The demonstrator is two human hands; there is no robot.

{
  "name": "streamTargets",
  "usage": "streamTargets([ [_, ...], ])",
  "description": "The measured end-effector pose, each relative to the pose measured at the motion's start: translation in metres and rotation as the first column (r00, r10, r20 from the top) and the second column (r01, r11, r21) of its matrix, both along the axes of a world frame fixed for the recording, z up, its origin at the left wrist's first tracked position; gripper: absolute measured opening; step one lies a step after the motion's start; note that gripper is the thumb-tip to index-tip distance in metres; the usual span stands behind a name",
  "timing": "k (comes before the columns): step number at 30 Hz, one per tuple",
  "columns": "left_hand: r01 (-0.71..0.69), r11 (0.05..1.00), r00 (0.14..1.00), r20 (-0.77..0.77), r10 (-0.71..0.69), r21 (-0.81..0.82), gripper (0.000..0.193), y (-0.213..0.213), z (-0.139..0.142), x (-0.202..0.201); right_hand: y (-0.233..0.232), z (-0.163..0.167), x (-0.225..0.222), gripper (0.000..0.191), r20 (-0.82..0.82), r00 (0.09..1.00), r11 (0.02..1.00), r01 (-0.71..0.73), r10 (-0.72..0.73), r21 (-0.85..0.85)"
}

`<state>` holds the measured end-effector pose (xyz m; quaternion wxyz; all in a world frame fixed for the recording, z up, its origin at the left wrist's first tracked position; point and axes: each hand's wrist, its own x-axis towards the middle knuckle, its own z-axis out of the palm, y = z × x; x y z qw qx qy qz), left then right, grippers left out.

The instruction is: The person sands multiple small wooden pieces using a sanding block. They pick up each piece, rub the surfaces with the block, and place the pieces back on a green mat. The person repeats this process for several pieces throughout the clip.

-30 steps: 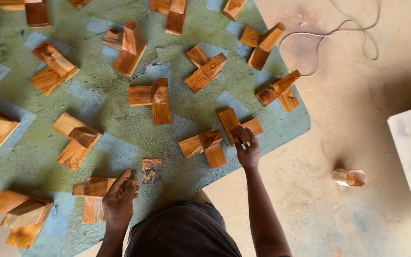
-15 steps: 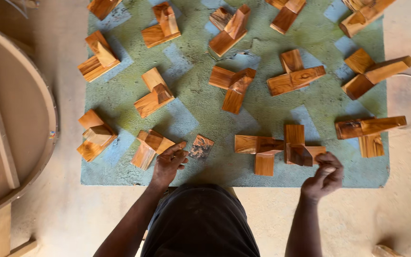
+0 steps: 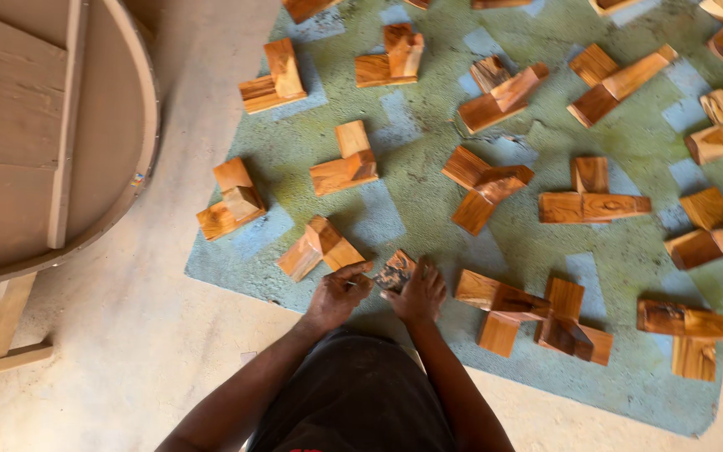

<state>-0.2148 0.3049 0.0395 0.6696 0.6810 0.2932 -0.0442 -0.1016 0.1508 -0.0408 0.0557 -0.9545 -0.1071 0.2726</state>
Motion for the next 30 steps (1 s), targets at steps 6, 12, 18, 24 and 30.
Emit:
streamTargets([
  [6,0.086,0.992,0.986,0.131,-0.098,0.092,0.047,0.014,-0.014,0.011,-0.012,-0.010,0.010,0.113,0.015,0.999,0.996,0.032,-0.031,-0.085],
  [12,0.208,0.977,0.974,0.079,-0.211,0.051,0.050,0.037,-0.005,0.009,-0.020,-0.008,0.005,0.143,0.024,0.982,0.974,0.181,-0.186,0.133],
  [18,0.194,0.974,0.964,0.206,-0.168,-0.114,0.045,0.069,-0.011,-0.007,-0.040,0.000,-0.002,0.135,0.101,0.958,0.935,0.233,-0.267,0.266],
  [24,0.114,0.958,0.988,0.131,-0.081,-0.262,0.040,0.108,-0.019,-0.025,-0.043,0.006,-0.005,0.071,0.418,0.885,0.877,-0.024,-0.205,0.480],
  [30,-0.071,0.967,0.995,0.047,0.085,-0.243,0.042,0.131,-0.014,-0.053,-0.022,0.030,-0.003,0.032,0.566,0.815,0.785,-0.270,-0.122,0.558],
])
